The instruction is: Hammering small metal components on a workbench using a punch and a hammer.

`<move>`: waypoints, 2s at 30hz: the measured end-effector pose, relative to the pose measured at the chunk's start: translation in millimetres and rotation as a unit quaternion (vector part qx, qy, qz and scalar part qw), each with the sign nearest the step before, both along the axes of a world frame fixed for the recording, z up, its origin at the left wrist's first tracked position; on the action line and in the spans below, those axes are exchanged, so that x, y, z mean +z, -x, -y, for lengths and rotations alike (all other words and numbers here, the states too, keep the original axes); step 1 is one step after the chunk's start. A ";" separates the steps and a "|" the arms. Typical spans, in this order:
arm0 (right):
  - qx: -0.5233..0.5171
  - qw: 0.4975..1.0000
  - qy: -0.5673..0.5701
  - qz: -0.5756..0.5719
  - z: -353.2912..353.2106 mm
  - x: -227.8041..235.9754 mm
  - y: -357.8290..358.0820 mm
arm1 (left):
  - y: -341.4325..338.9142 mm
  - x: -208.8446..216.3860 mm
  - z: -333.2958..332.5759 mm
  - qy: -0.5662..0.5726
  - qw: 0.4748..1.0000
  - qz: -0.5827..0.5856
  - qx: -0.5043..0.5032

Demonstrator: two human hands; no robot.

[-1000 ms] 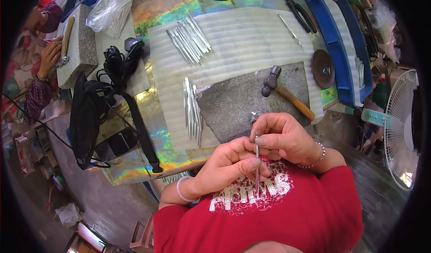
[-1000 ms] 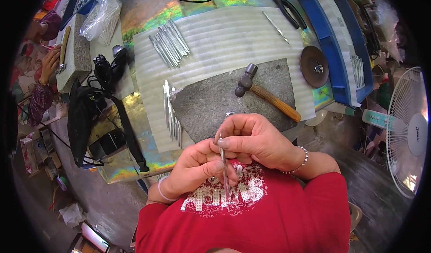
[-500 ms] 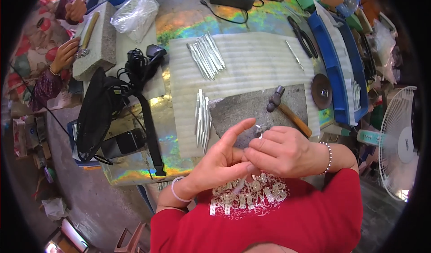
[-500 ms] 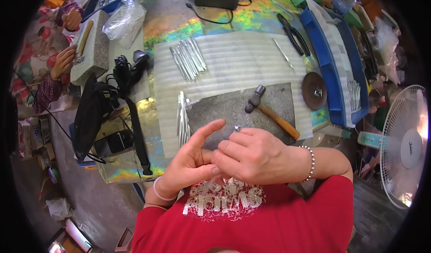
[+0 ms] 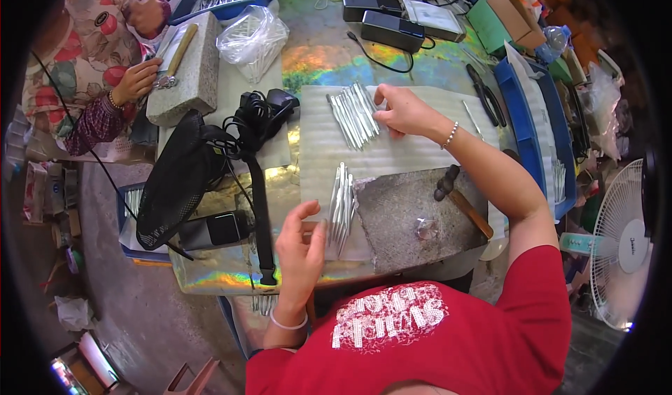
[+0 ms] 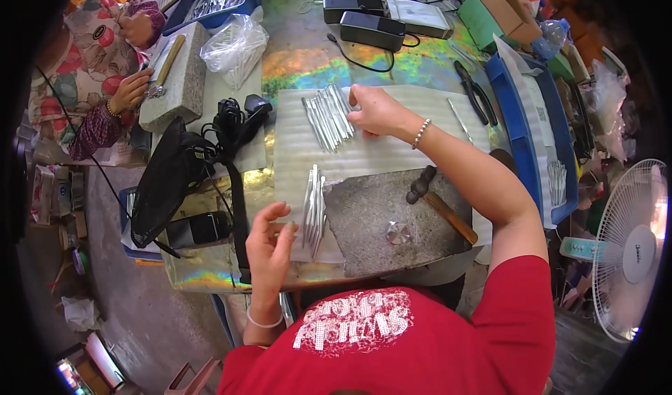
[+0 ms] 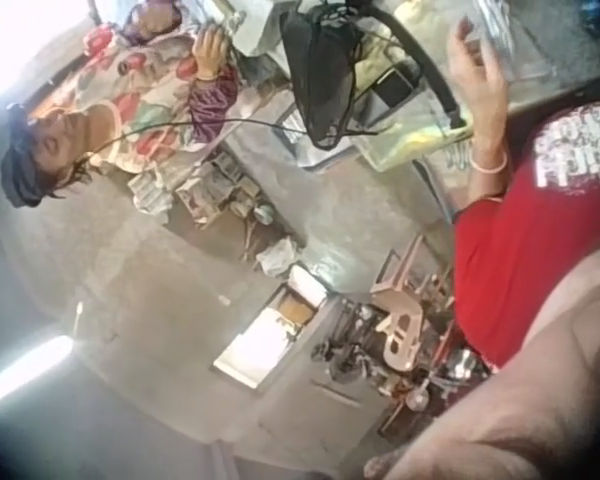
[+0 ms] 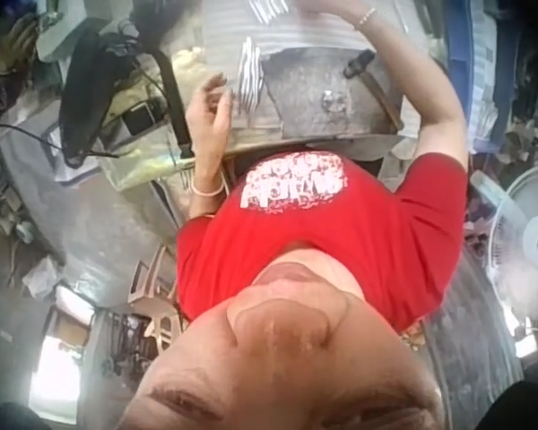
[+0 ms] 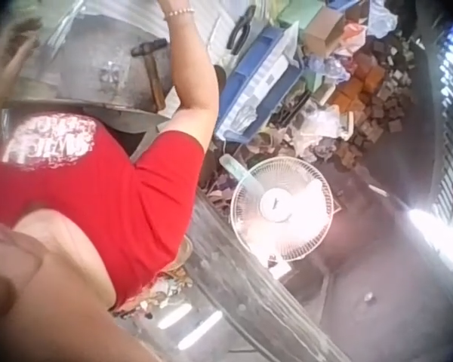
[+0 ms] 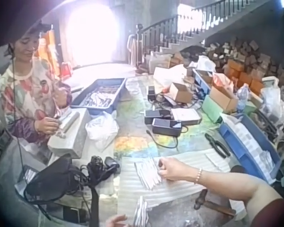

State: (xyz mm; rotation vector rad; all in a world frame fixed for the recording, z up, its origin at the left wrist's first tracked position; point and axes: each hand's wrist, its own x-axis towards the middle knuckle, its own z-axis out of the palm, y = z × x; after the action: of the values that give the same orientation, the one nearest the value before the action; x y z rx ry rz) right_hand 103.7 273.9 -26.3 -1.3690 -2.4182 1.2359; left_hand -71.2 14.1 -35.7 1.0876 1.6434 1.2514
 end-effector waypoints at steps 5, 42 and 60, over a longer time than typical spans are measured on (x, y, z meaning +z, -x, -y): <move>0.010 0.999 -0.038 -0.021 6.6 9.0 -8.7 | -6.6 -8.9 -4.9 -0.002 0.993 -0.112 -0.030; -0.334 0.916 -0.091 -0.201 211.2 33.2 -204.5 | -5.5 -1.6 -42.0 0.065 0.891 -0.448 -0.018; -0.374 0.894 -0.229 0.094 117.2 -16.4 -287.3 | -96.5 39.0 -18.3 -0.069 0.954 -0.250 -0.149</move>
State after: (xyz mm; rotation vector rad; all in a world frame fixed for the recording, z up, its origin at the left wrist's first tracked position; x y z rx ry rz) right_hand 391.0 156.7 -42.7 -2.0003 -1.7628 0.3299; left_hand 25.3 32.4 3.4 1.7804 1.6765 0.9480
